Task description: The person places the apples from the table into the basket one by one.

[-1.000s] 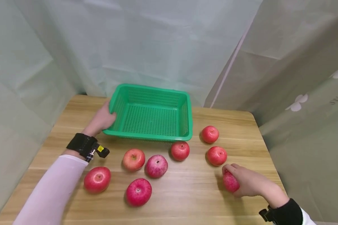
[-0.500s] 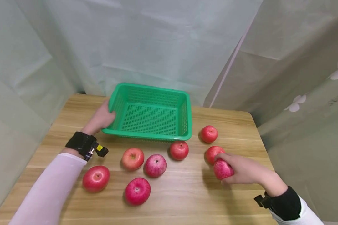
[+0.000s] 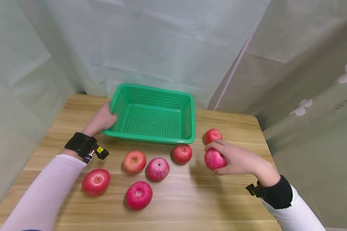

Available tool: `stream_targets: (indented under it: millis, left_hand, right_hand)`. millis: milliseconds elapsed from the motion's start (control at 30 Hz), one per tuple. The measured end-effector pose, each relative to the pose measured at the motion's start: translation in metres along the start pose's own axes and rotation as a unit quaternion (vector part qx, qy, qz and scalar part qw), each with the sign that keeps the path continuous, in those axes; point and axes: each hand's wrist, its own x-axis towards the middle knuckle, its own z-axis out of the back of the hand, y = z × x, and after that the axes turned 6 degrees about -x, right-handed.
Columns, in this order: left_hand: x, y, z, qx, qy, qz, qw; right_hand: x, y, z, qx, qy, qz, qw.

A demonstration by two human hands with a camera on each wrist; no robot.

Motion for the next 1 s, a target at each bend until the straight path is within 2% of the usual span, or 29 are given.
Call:
stream_targets:
  millis: [200, 367, 567, 833, 1000]
  left_hand:
    - [-0.001, 0.0, -0.004, -0.002, 0.005, 0.002, 1.0]
    - [-0.004, 0.0, -0.004, -0.004, 0.006, 0.0, 1.0]
    - [-0.007, -0.001, -0.006, -0.016, 0.01, -0.003, 0.9998]
    - [-0.007, 0.0, -0.008, -0.011, 0.004, -0.013, 0.9999]
    - [-0.008, -0.001, -0.007, -0.002, 0.0, -0.014, 0.9999]
  right_hand:
    - [0.012, 0.0, 0.008, -0.01, -0.012, 0.006, 1.0]
    - [0.029, 0.005, 0.022, -0.006, -0.022, 0.017, 1.0]
    - [0.053, 0.008, 0.037, -0.029, -0.031, 0.026, 0.999]
    - [0.072, 0.008, 0.035, -0.046, -0.036, 0.038, 0.998]
    - [0.082, 0.007, 0.034, -0.017, -0.028, 0.026, 0.999]
